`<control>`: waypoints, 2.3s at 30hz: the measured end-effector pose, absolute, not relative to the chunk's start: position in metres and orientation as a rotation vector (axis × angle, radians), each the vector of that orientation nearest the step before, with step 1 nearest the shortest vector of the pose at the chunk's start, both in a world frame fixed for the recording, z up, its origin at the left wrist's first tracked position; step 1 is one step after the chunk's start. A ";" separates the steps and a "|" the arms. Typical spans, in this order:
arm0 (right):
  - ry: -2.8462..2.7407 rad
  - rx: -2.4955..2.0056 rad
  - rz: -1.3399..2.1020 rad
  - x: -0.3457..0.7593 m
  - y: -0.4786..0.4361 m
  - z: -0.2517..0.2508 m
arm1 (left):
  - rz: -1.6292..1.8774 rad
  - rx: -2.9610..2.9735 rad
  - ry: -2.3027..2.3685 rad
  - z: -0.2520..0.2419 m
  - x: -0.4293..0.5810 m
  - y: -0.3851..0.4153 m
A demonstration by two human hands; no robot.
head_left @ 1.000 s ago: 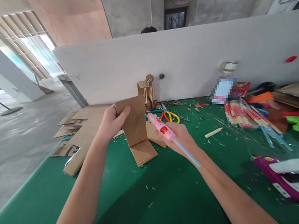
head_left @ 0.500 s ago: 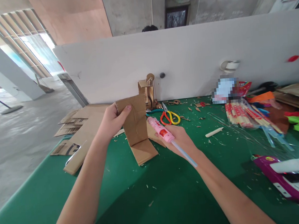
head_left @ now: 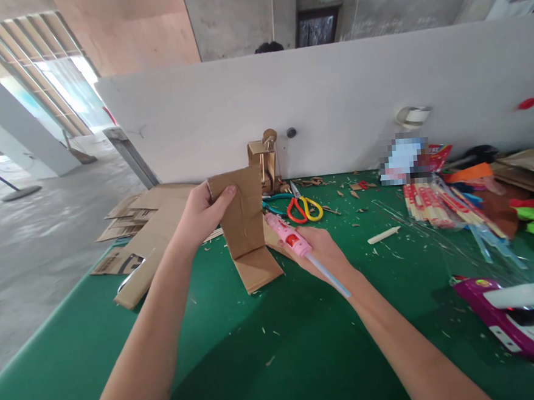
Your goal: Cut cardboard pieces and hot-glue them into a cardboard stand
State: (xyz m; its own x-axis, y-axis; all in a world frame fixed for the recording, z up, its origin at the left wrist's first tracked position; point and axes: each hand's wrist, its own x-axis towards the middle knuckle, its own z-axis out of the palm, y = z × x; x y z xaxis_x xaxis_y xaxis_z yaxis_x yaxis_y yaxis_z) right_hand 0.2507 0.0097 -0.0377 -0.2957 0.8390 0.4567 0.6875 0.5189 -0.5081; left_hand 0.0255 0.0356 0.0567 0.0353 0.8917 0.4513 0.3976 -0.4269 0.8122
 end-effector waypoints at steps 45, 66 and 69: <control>-2.373 -1.323 0.222 0.253 0.010 -0.065 | 1.400 1.844 1.301 0.053 0.021 0.039; -2.519 -1.383 0.474 0.242 0.000 -0.034 | 1.381 1.888 1.305 0.056 0.022 0.037; -2.455 -1.356 0.484 0.241 0.000 -0.035 | 1.386 1.891 1.301 0.056 0.022 0.037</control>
State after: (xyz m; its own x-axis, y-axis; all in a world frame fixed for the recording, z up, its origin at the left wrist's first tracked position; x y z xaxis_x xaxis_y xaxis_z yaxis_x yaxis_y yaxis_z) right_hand 0.2413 0.0001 -0.0355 -0.5125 0.8537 0.0926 0.7548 0.4993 -0.4255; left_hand 0.0220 0.0374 0.0558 0.0470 0.8782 0.4760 0.4191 -0.4499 0.7886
